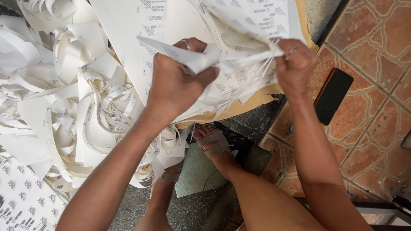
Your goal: The person separates and trims individual sheets of printed food packaging paper from a stack using scissors by hand.
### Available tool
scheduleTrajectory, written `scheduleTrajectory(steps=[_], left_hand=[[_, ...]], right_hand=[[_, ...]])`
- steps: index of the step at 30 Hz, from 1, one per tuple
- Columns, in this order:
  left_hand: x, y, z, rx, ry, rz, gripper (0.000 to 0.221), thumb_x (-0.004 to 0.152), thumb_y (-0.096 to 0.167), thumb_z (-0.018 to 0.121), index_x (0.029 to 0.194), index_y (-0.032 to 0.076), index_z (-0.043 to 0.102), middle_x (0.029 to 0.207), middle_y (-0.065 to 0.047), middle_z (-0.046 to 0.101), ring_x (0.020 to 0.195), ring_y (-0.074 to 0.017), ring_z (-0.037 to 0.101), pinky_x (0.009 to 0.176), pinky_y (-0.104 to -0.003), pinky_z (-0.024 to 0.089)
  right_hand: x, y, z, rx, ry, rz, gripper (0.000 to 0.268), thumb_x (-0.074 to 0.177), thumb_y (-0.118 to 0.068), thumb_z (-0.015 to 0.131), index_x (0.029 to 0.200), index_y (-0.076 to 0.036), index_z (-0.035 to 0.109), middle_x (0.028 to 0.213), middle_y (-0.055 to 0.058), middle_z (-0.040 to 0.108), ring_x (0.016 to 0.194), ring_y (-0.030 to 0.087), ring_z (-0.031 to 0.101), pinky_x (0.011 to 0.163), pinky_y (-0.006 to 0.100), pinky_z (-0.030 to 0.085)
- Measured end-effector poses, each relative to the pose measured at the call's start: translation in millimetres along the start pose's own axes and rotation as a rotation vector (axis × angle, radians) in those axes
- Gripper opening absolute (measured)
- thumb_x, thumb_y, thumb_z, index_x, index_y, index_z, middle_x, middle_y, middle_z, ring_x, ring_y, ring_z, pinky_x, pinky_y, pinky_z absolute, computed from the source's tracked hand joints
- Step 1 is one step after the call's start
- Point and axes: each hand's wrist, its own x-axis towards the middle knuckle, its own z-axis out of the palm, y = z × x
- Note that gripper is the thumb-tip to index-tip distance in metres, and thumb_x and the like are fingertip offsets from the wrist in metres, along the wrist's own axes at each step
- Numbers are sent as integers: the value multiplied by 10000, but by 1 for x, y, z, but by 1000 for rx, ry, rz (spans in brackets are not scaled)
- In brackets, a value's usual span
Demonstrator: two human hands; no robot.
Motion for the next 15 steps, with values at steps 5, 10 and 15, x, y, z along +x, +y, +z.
scheduleTrajectory(steps=[5,10,15], left_hand=[[5,-20,-16,-204,22,-63,274,847,-14,816,1059,97,682,1022,-63,753,846,-189,746,610,-244,628],[10,-39,-24,-384,114,-268,292,773,-12,821,1029,103,741,974,-24,787,845,-131,739,773,-245,638],[18,-53,-24,-437,-34,-449,408,672,-102,728,1058,31,721,1019,-127,775,920,-264,758,719,-325,657]], right_hand=[[40,11,-18,254,107,47,162,1122,100,738,963,125,748,764,189,681,615,247,642,567,368,564],[61,12,-31,237,134,41,156,1028,251,675,1006,149,791,823,230,750,578,218,520,535,360,384],[65,7,-37,221,122,75,52,1120,86,847,1118,138,839,747,133,627,622,192,422,578,383,259]])
